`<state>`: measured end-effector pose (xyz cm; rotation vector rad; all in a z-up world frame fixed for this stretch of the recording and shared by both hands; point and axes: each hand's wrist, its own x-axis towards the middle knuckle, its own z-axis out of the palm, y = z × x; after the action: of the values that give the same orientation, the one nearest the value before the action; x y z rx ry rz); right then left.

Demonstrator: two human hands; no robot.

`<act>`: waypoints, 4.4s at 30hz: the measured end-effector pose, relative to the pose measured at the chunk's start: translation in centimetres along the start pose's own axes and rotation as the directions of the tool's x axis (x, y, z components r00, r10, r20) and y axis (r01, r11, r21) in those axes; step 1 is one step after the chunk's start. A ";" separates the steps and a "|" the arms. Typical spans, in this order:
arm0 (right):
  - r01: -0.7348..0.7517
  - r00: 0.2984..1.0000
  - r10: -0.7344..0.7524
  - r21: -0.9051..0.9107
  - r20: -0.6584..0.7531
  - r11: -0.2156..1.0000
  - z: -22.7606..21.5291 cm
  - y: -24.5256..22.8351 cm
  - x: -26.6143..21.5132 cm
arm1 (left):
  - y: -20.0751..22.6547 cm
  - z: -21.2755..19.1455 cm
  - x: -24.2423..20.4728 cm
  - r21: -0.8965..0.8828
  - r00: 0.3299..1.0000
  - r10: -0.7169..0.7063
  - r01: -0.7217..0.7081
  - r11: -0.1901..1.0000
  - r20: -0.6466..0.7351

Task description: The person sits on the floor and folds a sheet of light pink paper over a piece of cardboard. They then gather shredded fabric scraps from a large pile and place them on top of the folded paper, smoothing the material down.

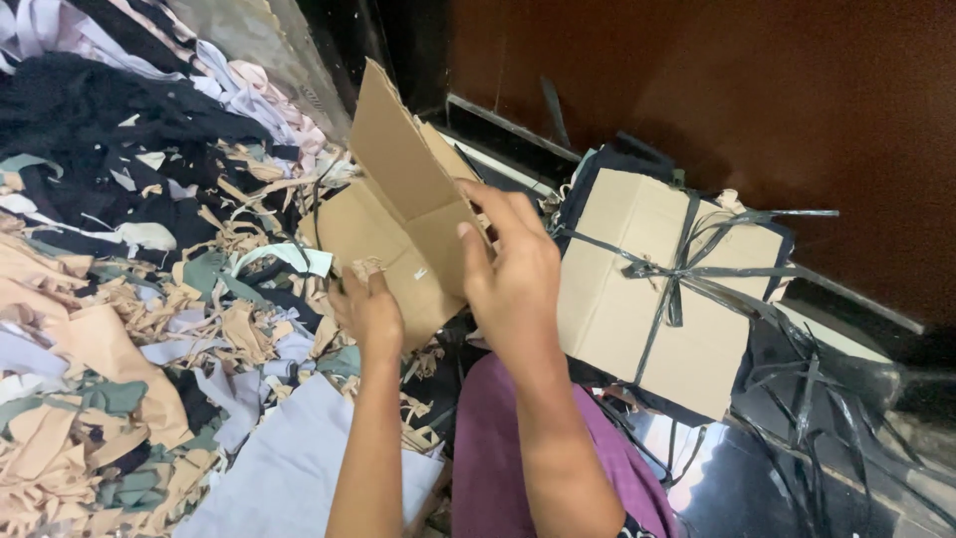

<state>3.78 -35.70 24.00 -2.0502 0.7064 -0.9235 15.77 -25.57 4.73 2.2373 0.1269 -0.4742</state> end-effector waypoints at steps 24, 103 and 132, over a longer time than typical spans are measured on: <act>0.071 0.514 0.249 -0.329 0.821 0.942 10.4 4.8 -16.6 | -29.8 -16.0 -18.3 -0.138 0.814 -0.026 -0.067 0.988 -0.580; -0.947 0.282 0.040 0.272 0.959 0.171 8.6 -5.5 -19.4 | -13.1 -19.6 -15.4 -0.906 0.910 -0.033 0.406 -0.119 0.413; -0.501 0.735 0.034 0.509 0.678 0.700 7.9 -4.3 -21.6 | -15.1 -25.1 -25.4 -0.844 1.000 0.008 -0.003 0.536 0.001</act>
<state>-1.80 -14.45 16.02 -1.3766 0.2367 -0.1868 -4.01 4.94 18.24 1.2490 0.2827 -0.3045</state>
